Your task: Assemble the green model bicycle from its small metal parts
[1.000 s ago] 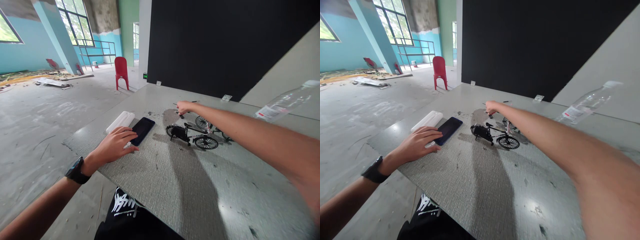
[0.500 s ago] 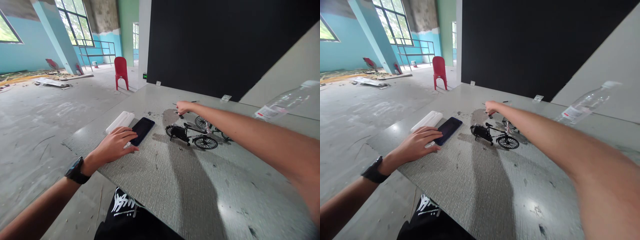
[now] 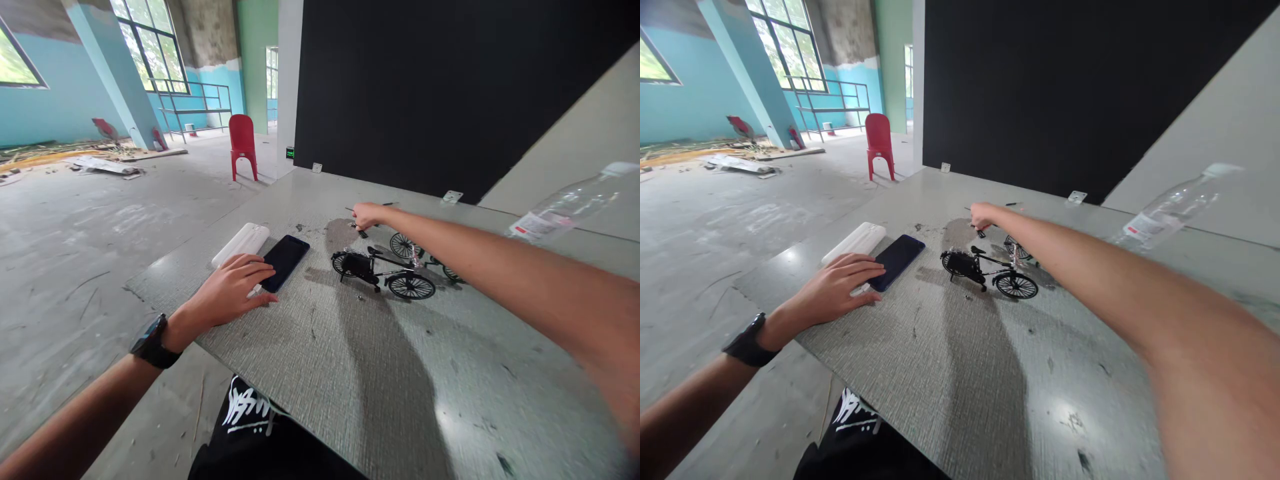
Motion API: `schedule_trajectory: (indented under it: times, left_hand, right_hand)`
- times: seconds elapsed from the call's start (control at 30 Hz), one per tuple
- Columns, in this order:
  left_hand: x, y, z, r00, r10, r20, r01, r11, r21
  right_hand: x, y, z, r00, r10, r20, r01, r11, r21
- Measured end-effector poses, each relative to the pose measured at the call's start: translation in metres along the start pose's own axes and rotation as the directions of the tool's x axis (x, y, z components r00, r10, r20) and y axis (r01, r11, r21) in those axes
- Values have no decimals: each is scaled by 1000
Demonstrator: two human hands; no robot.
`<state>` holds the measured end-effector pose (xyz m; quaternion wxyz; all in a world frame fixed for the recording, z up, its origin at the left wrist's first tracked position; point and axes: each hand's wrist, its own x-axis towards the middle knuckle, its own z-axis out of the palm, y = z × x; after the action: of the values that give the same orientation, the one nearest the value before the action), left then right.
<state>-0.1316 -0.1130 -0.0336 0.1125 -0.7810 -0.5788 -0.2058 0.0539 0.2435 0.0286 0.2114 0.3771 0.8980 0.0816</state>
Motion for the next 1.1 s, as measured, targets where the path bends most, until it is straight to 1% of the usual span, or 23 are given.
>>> schedule_trajectory:
  times: [0.47, 0.77, 1.1]
  left_hand:
    - [0, -1, 1, 1000, 3, -14, -3, 1000, 2]
    - [0, 1, 0, 1000, 12, -9, -12, 1000, 2]
    - [0, 0, 1, 1000, -6, 3, 6, 1000, -18]
  right_hand:
    - [2, 1, 1, 1000, 4, -6, -4, 1000, 20]
    - [-1, -1, -3, 1000, -1, -5, 2, 999, 46]
    - [-8, -5, -7, 999, 23, -22, -21, 996, 89]
